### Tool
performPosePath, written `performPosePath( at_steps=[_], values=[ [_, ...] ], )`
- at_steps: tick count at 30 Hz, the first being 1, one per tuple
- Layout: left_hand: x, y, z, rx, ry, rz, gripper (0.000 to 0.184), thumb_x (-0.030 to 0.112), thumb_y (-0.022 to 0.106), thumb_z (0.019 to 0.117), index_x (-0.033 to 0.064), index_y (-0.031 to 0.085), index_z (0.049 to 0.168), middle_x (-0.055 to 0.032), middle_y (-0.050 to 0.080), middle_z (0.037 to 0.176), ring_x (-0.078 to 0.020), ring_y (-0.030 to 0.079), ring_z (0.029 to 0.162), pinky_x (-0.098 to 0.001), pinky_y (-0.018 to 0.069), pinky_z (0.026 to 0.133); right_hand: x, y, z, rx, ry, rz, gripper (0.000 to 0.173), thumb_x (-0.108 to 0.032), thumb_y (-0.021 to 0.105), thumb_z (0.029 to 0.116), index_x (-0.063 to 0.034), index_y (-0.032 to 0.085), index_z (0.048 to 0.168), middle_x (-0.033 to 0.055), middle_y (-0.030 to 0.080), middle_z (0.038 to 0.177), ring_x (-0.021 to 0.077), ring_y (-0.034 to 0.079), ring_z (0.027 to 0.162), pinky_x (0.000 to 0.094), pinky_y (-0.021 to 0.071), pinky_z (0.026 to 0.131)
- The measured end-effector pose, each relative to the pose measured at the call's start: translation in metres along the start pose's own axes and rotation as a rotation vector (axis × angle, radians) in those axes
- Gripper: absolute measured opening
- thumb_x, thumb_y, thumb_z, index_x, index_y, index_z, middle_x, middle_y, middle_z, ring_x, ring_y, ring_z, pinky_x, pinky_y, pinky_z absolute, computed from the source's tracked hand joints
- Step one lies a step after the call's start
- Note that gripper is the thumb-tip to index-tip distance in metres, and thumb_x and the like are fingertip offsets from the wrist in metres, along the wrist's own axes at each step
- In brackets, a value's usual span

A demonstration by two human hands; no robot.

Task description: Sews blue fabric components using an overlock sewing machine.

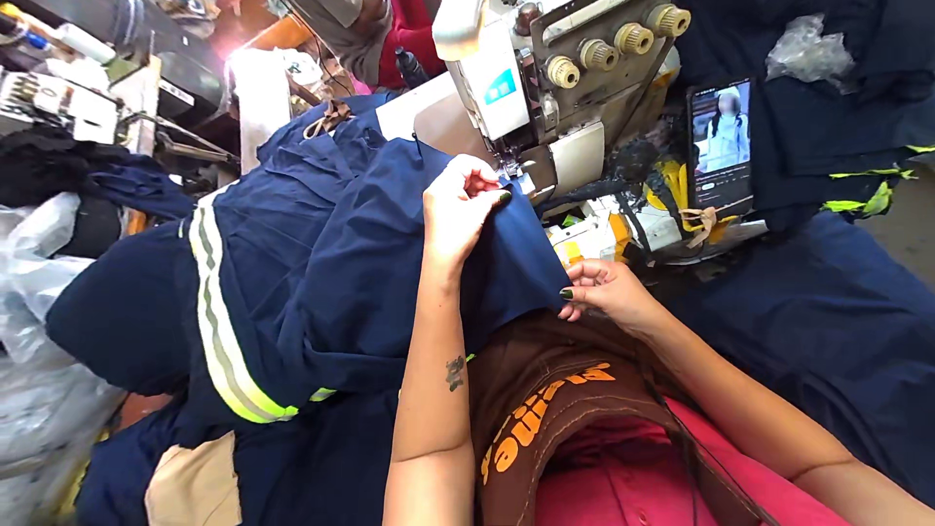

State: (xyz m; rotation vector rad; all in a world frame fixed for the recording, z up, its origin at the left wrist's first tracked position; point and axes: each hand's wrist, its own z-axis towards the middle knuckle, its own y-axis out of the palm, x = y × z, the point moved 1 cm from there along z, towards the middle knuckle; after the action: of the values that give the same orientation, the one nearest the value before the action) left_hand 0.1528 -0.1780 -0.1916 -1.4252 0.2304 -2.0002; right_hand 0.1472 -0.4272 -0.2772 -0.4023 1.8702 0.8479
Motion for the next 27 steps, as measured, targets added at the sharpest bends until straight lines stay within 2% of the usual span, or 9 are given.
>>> performPosePath(
  at_steps=[4,6,8,10,12,15,18,24,27],
  values=[
    [0.002,0.003,0.006,0.005,-0.045,0.072,0.021,0.001,0.08,0.0816,0.0027,0.067,0.098,-0.0025,0.069,0.089,-0.0045,0.065,0.079,-0.0221,0.055,0.075,0.001,0.003,0.001,-0.001,-0.027,0.007,0.054,0.008,0.065,0.0914,-0.0054,0.048,0.141,0.0106,0.073,0.074,0.0199,0.073,0.063,0.0332,0.0647,0.065],
    [0.001,0.007,0.007,0.021,-0.013,0.141,0.018,0.004,0.078,0.0834,0.0026,0.068,0.098,-0.0041,0.07,0.089,-0.0066,0.065,0.079,-0.0239,0.0542,0.076,0.001,0.004,0.0,-0.003,-0.031,0.011,0.063,0.007,0.065,0.0911,-0.0087,0.043,0.148,0.0114,0.072,0.074,0.0206,0.073,0.062,0.0339,0.0648,0.065],
    [-0.001,0.011,0.003,0.064,0.104,0.266,0.01,0.006,0.076,0.0874,0.002,0.072,0.096,-0.0087,0.069,0.095,-0.0138,0.065,0.089,-0.0279,0.0536,0.083,0.001,0.005,-0.001,-0.004,-0.031,0.014,0.06,0.007,0.065,0.0909,-0.0066,0.046,0.146,0.0105,0.073,0.075,0.0198,0.073,0.063,0.0332,0.0648,0.065],
    [0.001,0.018,-0.007,0.136,0.226,0.461,0.008,0.011,0.072,0.0942,0.0041,0.075,0.095,-0.0153,0.068,0.103,-0.0283,0.063,0.105,-0.0417,0.0487,0.095,0.001,0.005,-0.002,-0.006,-0.03,0.015,0.052,0.007,0.065,0.0916,-0.0035,0.05,0.14,0.0096,0.073,0.077,0.0193,0.073,0.064,0.0328,0.0649,0.066],
    [0.005,0.033,-0.027,0.246,0.256,0.659,0.014,0.015,0.066,0.0998,0.0073,0.077,0.103,-0.0176,0.069,0.115,-0.0351,0.061,0.116,-0.0504,0.0451,0.101,0.001,0.005,-0.003,-0.018,-0.033,0.002,0.046,0.005,0.065,0.0923,-0.001,0.053,0.136,0.0079,0.073,0.079,0.0178,0.073,0.066,0.0323,0.065,0.067],
    [0.006,0.062,-0.055,0.275,0.173,0.901,0.032,0.011,0.053,0.1043,0.0084,0.069,0.132,-0.0137,0.067,0.132,-0.0314,0.061,0.124,-0.0512,0.0425,0.108,0.002,0.005,-0.004,-0.047,-0.069,-0.033,0.041,0.002,0.065,0.0937,0.0042,0.055,0.134,0.007,0.074,0.083,0.0166,0.073,0.068,0.0317,0.0648,0.067],
    [0.007,0.075,-0.058,0.251,0.098,0.953,0.039,0.01,0.046,0.1058,0.0096,0.061,0.142,-0.0117,0.063,0.141,-0.028,0.059,0.13,-0.0478,0.0386,0.112,0.002,0.007,-0.004,-0.061,-0.101,-0.058,0.039,0.0,0.066,0.0941,0.0054,0.056,0.131,0.0059,0.074,0.085,0.0152,0.073,0.069,0.0306,0.0644,0.067],
    [0.004,0.065,-0.043,0.289,0.185,0.742,0.024,0.007,0.051,0.1043,0.0018,0.071,0.116,-0.0156,0.07,0.128,-0.0305,0.063,0.126,-0.0444,0.0463,0.11,-0.004,0.014,0.001,-0.023,-0.146,-0.068,0.047,0.0,0.064,0.0952,0.0012,0.052,0.14,0.0068,0.073,0.082,0.0166,0.073,0.07,0.0321,0.0647,0.07],
    [0.006,0.042,-0.021,0.114,0.003,0.6,0.024,0.012,0.05,0.1044,0.0002,0.068,0.113,-0.0144,0.069,0.13,-0.0276,0.061,0.13,-0.0498,0.0374,0.117,-0.014,0.02,0.014,0.005,-0.206,-0.096,0.055,0.002,0.063,0.0956,-0.0083,0.047,0.147,0.0096,0.073,0.08,0.0173,0.073,0.067,0.0311,0.0636,0.067]
  ],
)
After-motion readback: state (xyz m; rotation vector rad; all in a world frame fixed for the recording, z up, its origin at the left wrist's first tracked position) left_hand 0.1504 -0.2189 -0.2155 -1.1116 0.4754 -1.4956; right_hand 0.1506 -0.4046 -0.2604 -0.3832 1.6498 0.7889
